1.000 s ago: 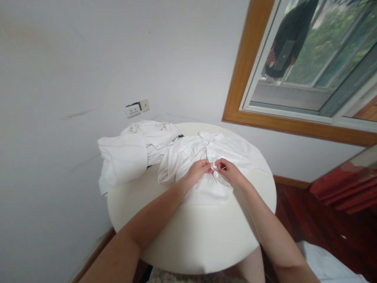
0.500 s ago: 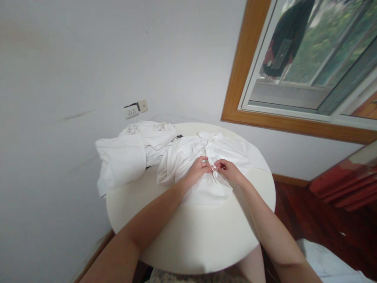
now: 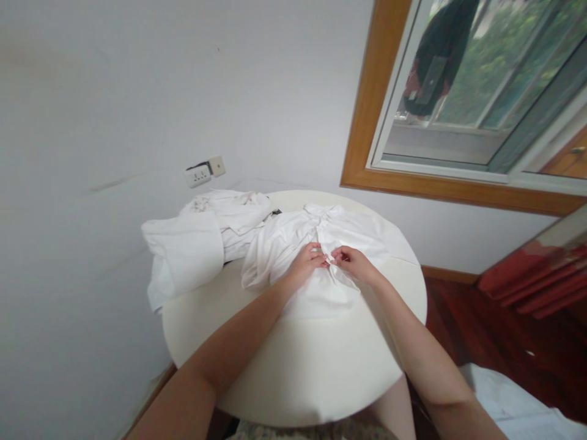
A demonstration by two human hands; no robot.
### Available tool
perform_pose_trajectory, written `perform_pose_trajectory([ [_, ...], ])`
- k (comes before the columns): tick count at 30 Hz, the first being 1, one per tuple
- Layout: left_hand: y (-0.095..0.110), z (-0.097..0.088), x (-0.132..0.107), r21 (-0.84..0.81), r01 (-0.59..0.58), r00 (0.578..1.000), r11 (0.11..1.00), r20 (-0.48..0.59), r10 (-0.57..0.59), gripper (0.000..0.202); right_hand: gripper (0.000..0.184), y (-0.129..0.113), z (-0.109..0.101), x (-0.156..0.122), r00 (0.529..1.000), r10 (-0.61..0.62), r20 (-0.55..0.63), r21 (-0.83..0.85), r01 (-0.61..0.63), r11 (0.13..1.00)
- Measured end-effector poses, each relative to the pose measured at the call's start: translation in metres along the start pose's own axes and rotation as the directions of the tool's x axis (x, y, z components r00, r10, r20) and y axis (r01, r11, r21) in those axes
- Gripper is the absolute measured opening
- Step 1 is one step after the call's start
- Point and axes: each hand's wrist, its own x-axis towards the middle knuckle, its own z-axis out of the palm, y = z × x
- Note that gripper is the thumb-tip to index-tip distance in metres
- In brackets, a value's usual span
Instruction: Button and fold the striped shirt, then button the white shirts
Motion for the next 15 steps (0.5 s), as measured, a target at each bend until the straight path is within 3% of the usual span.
perform_pose_trajectory([
  [15,-0.0031,-0.0014,0.0030,-0.047,-0.009,1.000,0.999,-0.019,0.008,0.045,0.035,-0.0010,0.0006,0.0011,0.998,-0.040,-0.042,0.021,0.040,0.999],
])
